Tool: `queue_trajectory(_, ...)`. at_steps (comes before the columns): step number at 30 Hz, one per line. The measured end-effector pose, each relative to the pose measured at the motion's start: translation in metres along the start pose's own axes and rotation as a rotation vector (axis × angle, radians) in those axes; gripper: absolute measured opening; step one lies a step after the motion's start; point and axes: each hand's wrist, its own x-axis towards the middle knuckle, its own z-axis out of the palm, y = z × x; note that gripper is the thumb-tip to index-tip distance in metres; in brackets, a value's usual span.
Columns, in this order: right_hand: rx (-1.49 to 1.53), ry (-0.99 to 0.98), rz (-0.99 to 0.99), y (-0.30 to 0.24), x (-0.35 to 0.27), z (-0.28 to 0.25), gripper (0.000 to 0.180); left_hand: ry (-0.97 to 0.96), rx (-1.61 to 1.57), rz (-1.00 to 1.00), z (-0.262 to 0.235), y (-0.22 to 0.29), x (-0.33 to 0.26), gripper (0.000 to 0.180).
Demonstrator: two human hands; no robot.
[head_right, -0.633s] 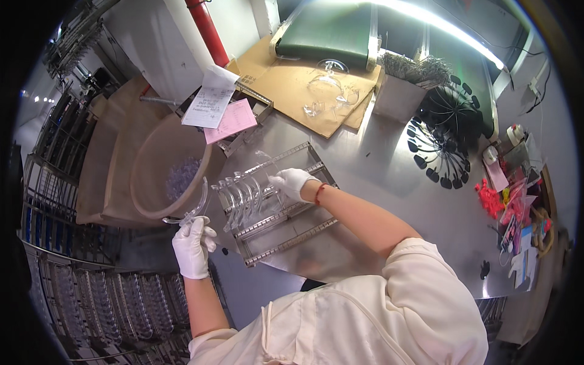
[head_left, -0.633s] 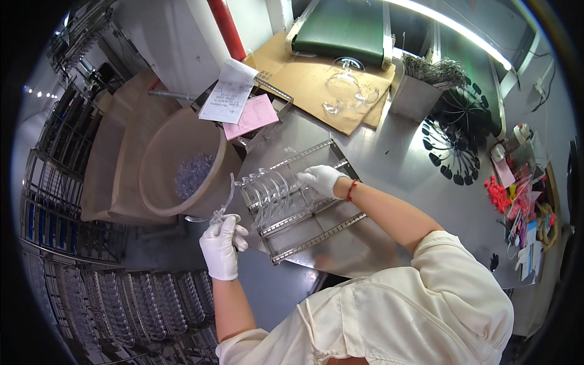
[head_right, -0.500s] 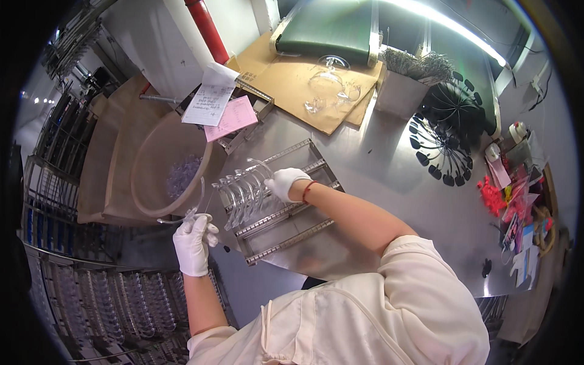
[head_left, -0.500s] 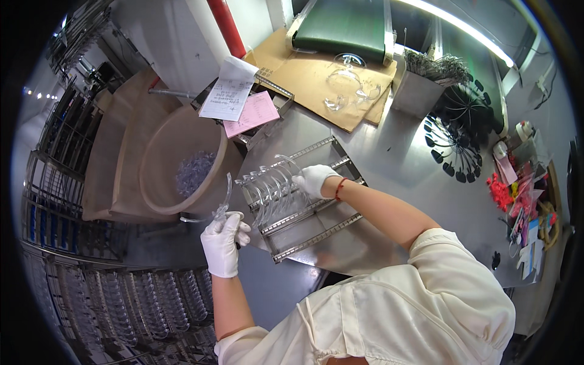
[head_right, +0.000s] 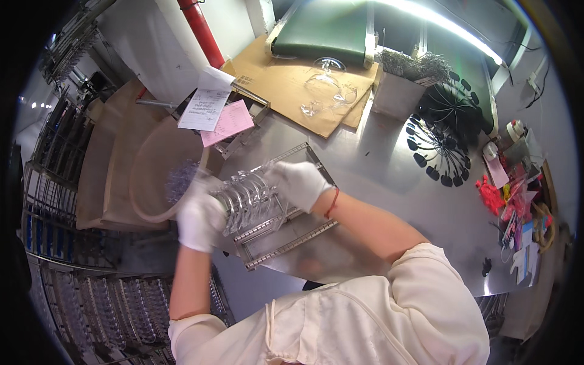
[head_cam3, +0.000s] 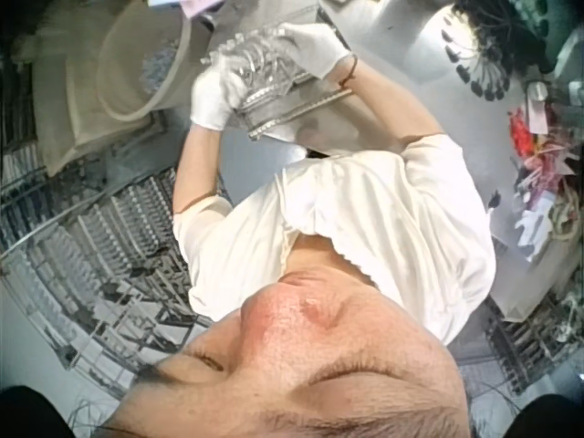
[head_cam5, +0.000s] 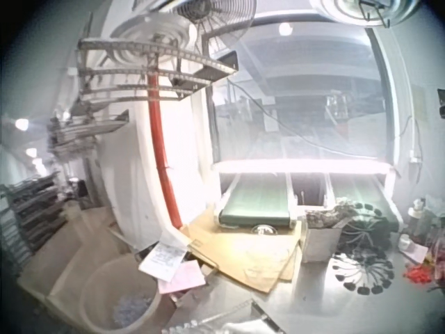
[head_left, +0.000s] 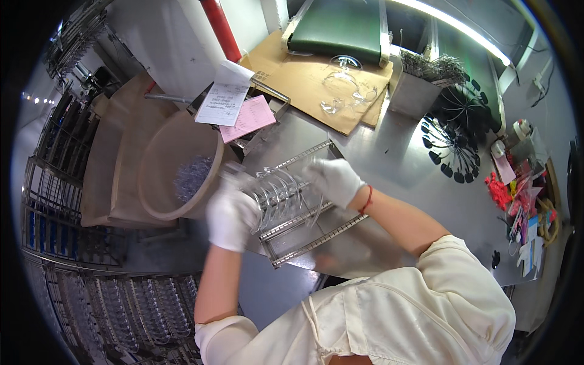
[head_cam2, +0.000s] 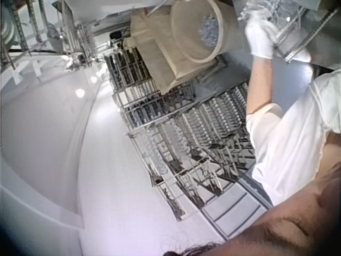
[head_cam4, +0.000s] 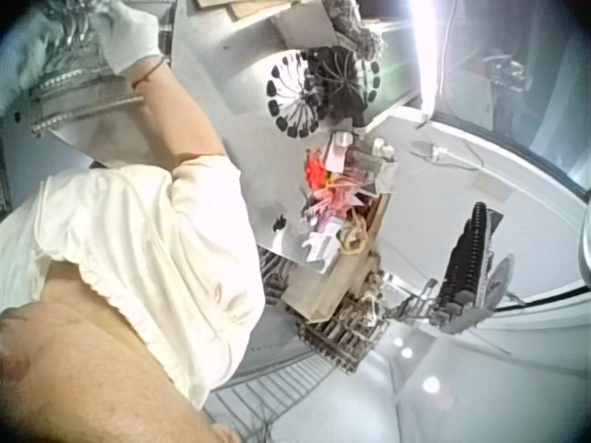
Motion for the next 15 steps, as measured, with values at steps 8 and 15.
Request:
queue_trajectory(8,-0.425,-0.421,0.347,0.043,0.050,0.023,0.051,0.328,0.072,0.621,-0.031,0.065,0.049,0.056)
queue_trajectory(15,-0.409,-0.063,0.481,0.050,0.076,0.018,0.062,-0.082,1.190,0.799,0.021,0.026,0.081,0.063)
